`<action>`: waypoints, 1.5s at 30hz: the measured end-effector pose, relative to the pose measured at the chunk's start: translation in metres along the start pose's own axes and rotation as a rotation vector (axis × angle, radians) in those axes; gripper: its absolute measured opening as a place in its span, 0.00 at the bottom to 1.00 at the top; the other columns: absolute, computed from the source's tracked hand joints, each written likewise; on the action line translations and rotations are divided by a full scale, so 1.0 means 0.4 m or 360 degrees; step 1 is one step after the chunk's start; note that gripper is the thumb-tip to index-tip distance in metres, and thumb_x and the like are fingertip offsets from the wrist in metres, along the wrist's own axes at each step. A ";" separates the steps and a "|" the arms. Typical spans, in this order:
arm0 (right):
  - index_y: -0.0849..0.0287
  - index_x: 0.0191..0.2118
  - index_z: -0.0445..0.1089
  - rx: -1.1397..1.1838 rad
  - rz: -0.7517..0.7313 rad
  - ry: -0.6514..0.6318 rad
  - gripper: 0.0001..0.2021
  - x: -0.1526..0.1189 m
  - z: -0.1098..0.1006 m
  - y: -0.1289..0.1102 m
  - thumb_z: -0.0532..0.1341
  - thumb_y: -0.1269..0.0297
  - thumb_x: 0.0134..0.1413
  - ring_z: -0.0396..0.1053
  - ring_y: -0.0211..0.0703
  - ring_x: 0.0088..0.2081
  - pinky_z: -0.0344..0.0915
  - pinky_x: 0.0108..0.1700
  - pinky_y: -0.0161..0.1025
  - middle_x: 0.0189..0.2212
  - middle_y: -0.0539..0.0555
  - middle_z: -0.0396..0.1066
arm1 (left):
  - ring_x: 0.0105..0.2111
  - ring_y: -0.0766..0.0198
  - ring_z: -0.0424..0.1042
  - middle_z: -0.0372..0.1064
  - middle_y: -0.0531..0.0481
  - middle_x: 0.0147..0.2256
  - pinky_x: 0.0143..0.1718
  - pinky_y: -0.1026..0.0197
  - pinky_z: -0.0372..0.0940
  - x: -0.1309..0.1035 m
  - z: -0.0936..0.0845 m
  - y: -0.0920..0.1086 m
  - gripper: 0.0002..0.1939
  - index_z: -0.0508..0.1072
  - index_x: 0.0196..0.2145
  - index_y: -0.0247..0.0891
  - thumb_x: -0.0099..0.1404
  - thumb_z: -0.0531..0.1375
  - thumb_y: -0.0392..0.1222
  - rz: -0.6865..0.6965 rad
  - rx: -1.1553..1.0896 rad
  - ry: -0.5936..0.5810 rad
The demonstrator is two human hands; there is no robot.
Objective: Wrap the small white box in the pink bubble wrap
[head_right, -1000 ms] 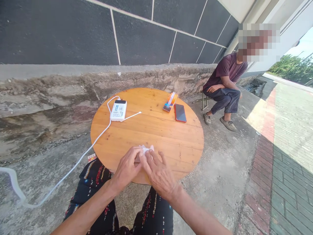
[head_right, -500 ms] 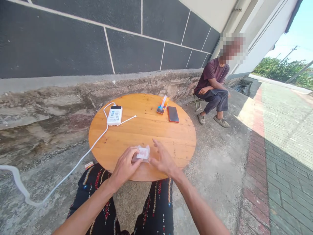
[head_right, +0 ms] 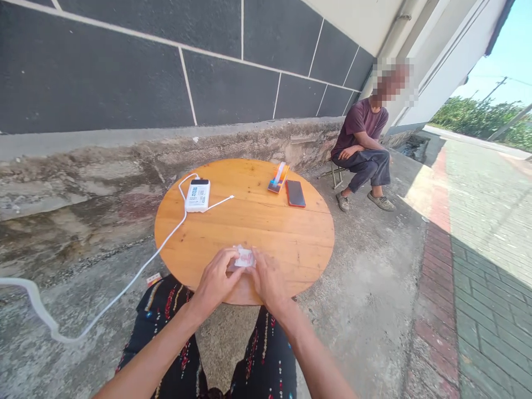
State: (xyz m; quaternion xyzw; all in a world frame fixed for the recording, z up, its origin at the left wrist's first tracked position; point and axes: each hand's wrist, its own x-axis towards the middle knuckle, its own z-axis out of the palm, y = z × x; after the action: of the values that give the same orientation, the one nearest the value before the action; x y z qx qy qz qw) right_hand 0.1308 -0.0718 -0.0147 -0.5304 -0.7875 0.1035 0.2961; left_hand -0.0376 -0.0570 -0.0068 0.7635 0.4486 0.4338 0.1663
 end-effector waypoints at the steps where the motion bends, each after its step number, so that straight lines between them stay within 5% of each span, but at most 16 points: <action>1: 0.59 0.62 0.54 -0.0007 -0.0017 0.0021 0.23 0.000 0.006 0.004 0.51 0.66 0.61 0.63 0.53 0.55 0.63 0.54 0.54 0.54 0.63 0.65 | 0.43 0.59 0.68 0.68 0.49 0.39 0.45 0.56 0.64 0.000 0.001 0.000 0.10 0.63 0.38 0.41 0.59 0.59 0.32 0.0001 0.0006 -0.0003; 7: 0.56 0.63 0.52 0.0157 -0.0139 0.0059 0.25 0.018 -0.008 0.024 0.53 0.65 0.60 0.61 0.50 0.57 0.61 0.57 0.53 0.55 0.61 0.64 | 0.45 0.58 0.68 0.68 0.48 0.41 0.46 0.55 0.65 0.003 0.008 0.001 0.10 0.65 0.40 0.41 0.60 0.59 0.34 0.0034 0.0021 0.0027; 12: 0.55 0.63 0.51 0.0244 0.0009 0.0226 0.28 -0.009 -0.049 0.015 0.57 0.61 0.58 0.59 0.52 0.57 0.57 0.58 0.56 0.55 0.62 0.62 | 0.49 0.57 0.66 0.66 0.46 0.45 0.51 0.52 0.63 -0.012 -0.007 0.010 0.14 0.65 0.45 0.41 0.60 0.58 0.34 0.0061 0.0033 0.0028; 16: 0.54 0.64 0.47 0.0354 0.0067 0.0109 0.33 -0.020 -0.074 0.031 0.60 0.60 0.55 0.58 0.52 0.59 0.57 0.58 0.55 0.59 0.62 0.56 | 0.54 0.54 0.62 0.62 0.43 0.50 0.55 0.48 0.60 -0.017 -0.033 -0.005 0.23 0.62 0.52 0.42 0.59 0.60 0.35 0.0005 0.0039 0.0007; 22: 0.56 0.67 0.38 0.0220 -0.0059 -0.0254 0.47 0.040 -0.075 0.048 0.66 0.57 0.46 0.46 0.54 0.64 0.49 0.62 0.55 0.65 0.63 0.46 | 0.61 0.51 0.54 0.52 0.41 0.61 0.60 0.46 0.54 0.023 -0.050 -0.056 0.44 0.48 0.63 0.41 0.52 0.63 0.34 -0.0059 -0.0141 -0.0382; 26: 0.54 0.66 0.42 0.0139 -0.0058 -0.0271 0.42 0.053 -0.053 0.041 0.64 0.63 0.49 0.57 0.53 0.59 0.55 0.58 0.55 0.59 0.61 0.58 | 0.56 0.55 0.62 0.60 0.42 0.57 0.57 0.49 0.58 0.041 -0.050 -0.061 0.42 0.49 0.63 0.43 0.54 0.61 0.33 -0.0132 -0.0326 -0.0541; 31: 0.55 0.64 0.47 0.0139 -0.0048 -0.0120 0.34 0.048 -0.038 0.050 0.60 0.69 0.53 0.62 0.51 0.54 0.59 0.55 0.53 0.53 0.60 0.65 | 0.51 0.59 0.67 0.66 0.46 0.52 0.54 0.53 0.62 0.053 -0.031 -0.059 0.37 0.53 0.62 0.44 0.57 0.61 0.35 -0.0194 -0.0353 -0.0428; 39: 0.55 0.64 0.47 0.0173 -0.0022 -0.0097 0.34 0.078 -0.036 0.086 0.59 0.66 0.54 0.61 0.51 0.56 0.58 0.57 0.54 0.55 0.61 0.63 | 0.57 0.57 0.61 0.59 0.45 0.58 0.58 0.50 0.58 0.078 0.005 -0.085 0.36 0.53 0.62 0.45 0.57 0.61 0.37 -0.0125 -0.0322 -0.0385; 42: 0.54 0.65 0.45 0.0208 0.0002 -0.0023 0.36 0.033 -0.038 0.095 0.61 0.60 0.53 0.55 0.53 0.61 0.55 0.59 0.55 0.61 0.61 0.55 | 0.59 0.53 0.58 0.53 0.43 0.61 0.58 0.48 0.57 0.052 -0.010 -0.087 0.39 0.52 0.62 0.44 0.55 0.63 0.38 -0.0125 -0.0258 -0.0301; 45: 0.56 0.65 0.46 0.0137 0.0211 0.0181 0.34 -0.042 -0.024 0.104 0.59 0.58 0.56 0.56 0.54 0.60 0.57 0.58 0.56 0.60 0.63 0.56 | 0.54 0.53 0.64 0.58 0.41 0.58 0.55 0.48 0.62 0.017 -0.031 -0.092 0.34 0.54 0.61 0.41 0.58 0.60 0.39 -0.0225 -0.0223 -0.0158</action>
State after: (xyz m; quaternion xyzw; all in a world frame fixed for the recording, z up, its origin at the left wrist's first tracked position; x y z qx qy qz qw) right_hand 0.1728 -0.0711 -0.0330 -0.5732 -0.7275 0.1263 0.3553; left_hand -0.0662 -0.0329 -0.0199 0.7369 0.4611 0.4130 0.2715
